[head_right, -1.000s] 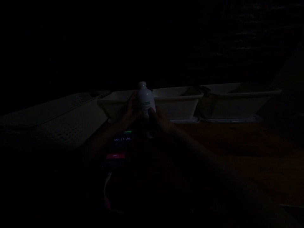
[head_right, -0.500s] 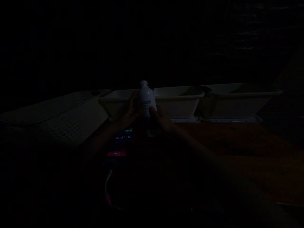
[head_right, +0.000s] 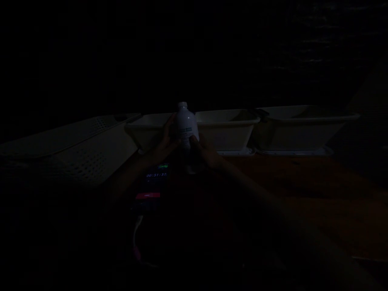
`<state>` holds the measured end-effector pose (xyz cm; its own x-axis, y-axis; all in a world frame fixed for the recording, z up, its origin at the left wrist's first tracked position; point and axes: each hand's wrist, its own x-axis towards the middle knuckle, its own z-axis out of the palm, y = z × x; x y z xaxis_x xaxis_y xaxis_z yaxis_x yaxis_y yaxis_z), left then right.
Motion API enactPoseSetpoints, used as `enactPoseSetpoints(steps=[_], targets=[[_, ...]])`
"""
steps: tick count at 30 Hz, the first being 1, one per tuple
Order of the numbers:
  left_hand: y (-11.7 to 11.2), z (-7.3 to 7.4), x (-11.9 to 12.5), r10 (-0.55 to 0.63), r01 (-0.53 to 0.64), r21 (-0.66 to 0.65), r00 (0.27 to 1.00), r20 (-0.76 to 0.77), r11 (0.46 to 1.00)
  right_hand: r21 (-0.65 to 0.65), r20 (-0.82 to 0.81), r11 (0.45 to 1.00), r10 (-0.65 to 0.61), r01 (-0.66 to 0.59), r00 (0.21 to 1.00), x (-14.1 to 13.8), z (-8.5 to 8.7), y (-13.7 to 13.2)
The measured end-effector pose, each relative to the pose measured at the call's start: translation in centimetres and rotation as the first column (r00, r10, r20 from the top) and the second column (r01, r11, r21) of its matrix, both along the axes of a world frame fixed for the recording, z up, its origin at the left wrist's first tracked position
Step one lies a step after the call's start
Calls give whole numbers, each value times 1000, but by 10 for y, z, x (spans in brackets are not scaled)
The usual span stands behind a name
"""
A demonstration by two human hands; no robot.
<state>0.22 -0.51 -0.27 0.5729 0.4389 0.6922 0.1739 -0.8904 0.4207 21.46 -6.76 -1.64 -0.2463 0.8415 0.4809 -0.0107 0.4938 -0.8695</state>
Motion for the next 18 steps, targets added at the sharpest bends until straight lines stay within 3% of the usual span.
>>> enactPoseSetpoints(steps=[18], targets=[[0,2,-1,15,-14,33,1000,-24,999,6,7,1000,-23,22,1000,0,0,0]])
